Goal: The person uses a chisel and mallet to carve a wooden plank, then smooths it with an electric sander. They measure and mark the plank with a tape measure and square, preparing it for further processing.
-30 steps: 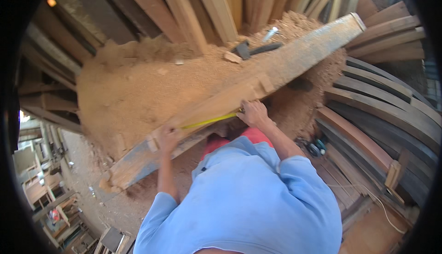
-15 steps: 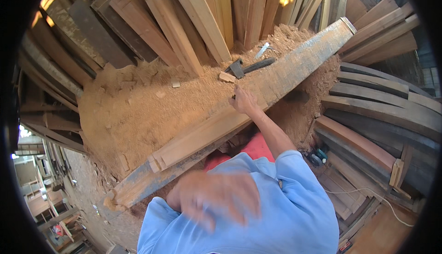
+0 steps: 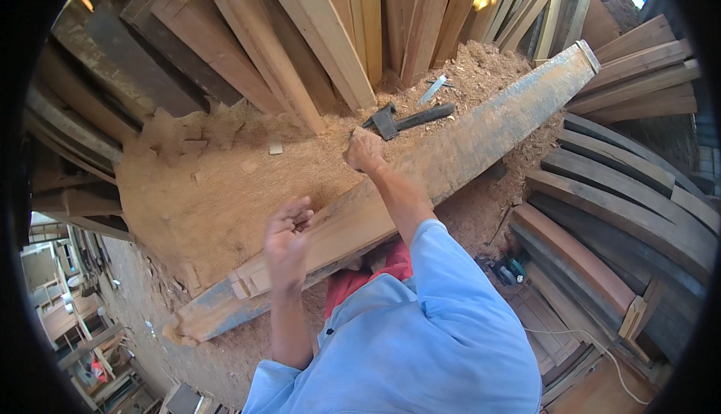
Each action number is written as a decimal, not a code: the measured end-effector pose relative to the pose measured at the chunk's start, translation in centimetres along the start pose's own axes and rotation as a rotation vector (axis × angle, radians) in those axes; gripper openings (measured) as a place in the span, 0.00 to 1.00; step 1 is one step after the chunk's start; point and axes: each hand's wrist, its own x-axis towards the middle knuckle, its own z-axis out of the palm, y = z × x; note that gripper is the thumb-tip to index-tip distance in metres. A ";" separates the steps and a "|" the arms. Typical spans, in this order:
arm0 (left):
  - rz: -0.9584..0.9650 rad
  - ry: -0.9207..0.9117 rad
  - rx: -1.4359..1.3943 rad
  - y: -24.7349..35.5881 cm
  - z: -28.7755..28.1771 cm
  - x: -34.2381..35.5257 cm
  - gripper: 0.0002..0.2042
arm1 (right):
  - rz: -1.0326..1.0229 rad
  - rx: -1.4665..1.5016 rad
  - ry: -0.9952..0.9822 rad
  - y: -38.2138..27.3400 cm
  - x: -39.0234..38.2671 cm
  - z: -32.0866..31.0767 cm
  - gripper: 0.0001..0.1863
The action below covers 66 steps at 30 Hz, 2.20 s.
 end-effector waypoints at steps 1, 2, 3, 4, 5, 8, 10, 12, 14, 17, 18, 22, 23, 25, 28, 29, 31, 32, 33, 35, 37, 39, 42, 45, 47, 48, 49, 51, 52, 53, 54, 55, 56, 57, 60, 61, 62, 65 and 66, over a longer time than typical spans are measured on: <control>-0.048 0.022 0.397 -2.7 0.1 0.7 0.40 | -0.064 0.010 -0.024 0.1 1.0 0.2 0.28; -0.098 0.008 0.787 -5.2 1.0 1.8 0.40 | -0.096 0.024 -0.039 1.6 2.2 0.4 0.28; -0.152 0.002 1.182 -7.4 1.6 2.2 0.40 | -0.145 0.039 -0.061 2.5 3.1 0.4 0.28; -0.159 0.010 1.266 -10.8 1.8 2.3 0.40 | -0.094 0.055 -0.080 3.8 4.4 -0.1 0.27; -0.166 0.012 1.349 -14.6 2.0 1.8 0.40 | -0.038 0.071 -0.099 5.5 6.1 -1.2 0.26; -0.160 0.012 1.469 -18.0 2.9 2.0 0.36 | 0.082 -0.065 -0.106 13.8 11.9 -3.6 0.21; -0.190 0.004 1.464 -18.0 3.1 2.5 0.34 | 0.047 -0.211 -0.012 21.8 16.1 -3.1 0.18; -0.204 0.015 1.480 -18.3 3.1 2.6 0.33 | 0.232 -0.187 0.059 25.3 18.3 -5.2 0.16; -0.201 -0.026 1.494 -18.2 2.8 2.9 0.32 | 0.144 -0.137 0.212 32.2 21.4 -4.6 0.16; -0.173 -0.039 1.481 -18.3 2.6 3.4 0.32 | 0.131 -0.251 0.198 34.5 25.5 -5.4 0.18; -0.179 -0.046 1.480 -18.3 2.7 3.8 0.32 | 0.096 -0.274 0.196 34.6 26.8 -5.5 0.18; -0.182 -0.079 1.485 -18.0 2.9 4.7 0.34 | 0.179 -0.404 0.054 34.9 31.4 -4.0 0.23; -0.181 -0.081 1.486 -17.9 2.9 4.8 0.35 | 0.200 -0.403 0.062 34.8 31.6 -2.9 0.23; -0.179 -0.083 1.482 -18.1 2.9 5.2 0.35 | 0.250 -0.409 0.103 34.1 32.2 -1.6 0.23; -0.185 -0.082 1.478 -18.0 3.1 5.2 0.35 | 0.212 -0.568 0.055 32.4 32.0 -2.7 0.22; -0.180 -0.077 1.477 -18.2 3.1 5.4 0.35 | 0.147 -0.654 0.081 32.4 31.9 -3.3 0.21; -0.179 -0.083 1.482 -18.2 3.1 5.3 0.35 | -0.021 -0.739 0.114 32.4 31.1 -4.8 0.19; -0.174 -0.081 1.482 -18.1 3.2 5.1 0.35 | -0.024 -0.676 0.047 32.6 30.7 -5.4 0.18; -0.178 -0.080 1.477 -18.0 3.3 5.2 0.35 | -0.031 -0.608 -0.023 32.9 30.5 -5.3 0.18; -0.203 -0.078 1.466 -17.7 3.5 4.8 0.35 | -0.016 -0.500 -0.193 31.0 28.7 -6.2 0.17; -0.188 -0.045 1.444 -18.1 3.5 4.6 0.34 | -0.188 -0.792 -0.273 32.4 29.5 -4.1 0.17; -0.151 -0.071 1.453 -17.9 2.8 5.1 0.34 | -0.275 -0.629 -0.106 41.5 32.3 3.6 0.17; -0.188 -0.054 1.448 -17.6 2.8 5.3 0.31 | -0.219 -0.497 -0.395 36.1 31.4 1.7 0.15; -0.186 -0.043 1.452 -18.1 2.5 4.8 0.30 | -0.178 -0.469 -0.590 30.9 28.6 -2.5 0.14; -0.172 -0.048 1.457 -17.9 2.3 5.0 0.29 | -0.174 -0.545 -0.655 29.9 27.2 -3.8 0.11; -0.195 -0.043 1.466 -17.8 2.4 4.8 0.28 | -0.165 -0.559 -0.582 28.3 25.8 -4.8 0.10; -0.218 -0.039 1.474 -17.8 2.6 4.6 0.28 | -0.158 -0.572 -0.508 26.7 24.2 -5.7 0.09; -0.240 -0.034 1.501 -17.7 3.1 3.7 0.27 | -0.099 -0.620 -0.393 23.5 22.0 -8.0 0.11; -0.247 -0.031 1.519 -18.2 3.7 3.0 0.27 | -0.109 -0.656 -0.351 23.0 21.1 -9.2 0.12; -0.253 -0.013 1.557 -18.3 3.5 2.3 0.26 | -0.136 -0.679 -0.296 21.7 20.5 -10.2 0.13; -0.157 0.056 1.493 -18.5 3.0 2.5 0.26 | -0.281 -0.936 -0.072 25.0 20.6 -8.6 0.12; -0.076 0.131 1.453 -18.6 3.0 2.8 0.26 | -0.302 -0.804 -0.081 27.9 22.0 -8.4 0.14; -0.107 0.117 1.467 -17.7 3.3 3.3 0.25 | -0.320 -0.668 -0.095 31.1 23.1 -8.2 0.15; -0.162 0.084 1.433 -17.0 2.8 3.6 0.26 | -0.333 -0.532 -0.105 34.4 24.0 -7.9 0.16; -0.219 0.121 1.392 -18.6 3.2 2.1 0.26 | -0.349 -0.062 -0.099 32.0 20.6 -11.4 0.14; -0.218 0.131 1.380 -19.1 2.7 1.9 0.27 | -0.357 -0.113 -0.072 29.8 18.5 -12.7 0.13; -0.214 0.131 1.361 -19.6 2.1 1.7 0.27 | -0.354 -0.166 -0.044 28.3 16.7 -13.6 0.12; -0.264 0.121 1.353 -19.0 1.9 0.7 0.29 | -0.344 -0.068 -0.018 22.6 8.9 -15.6 0.09; -0.275 0.093 1.347 -19.1 1.7 1.0 0.29 | -0.332 0.018 -0.026 21.4 6.8 -15.6 0.08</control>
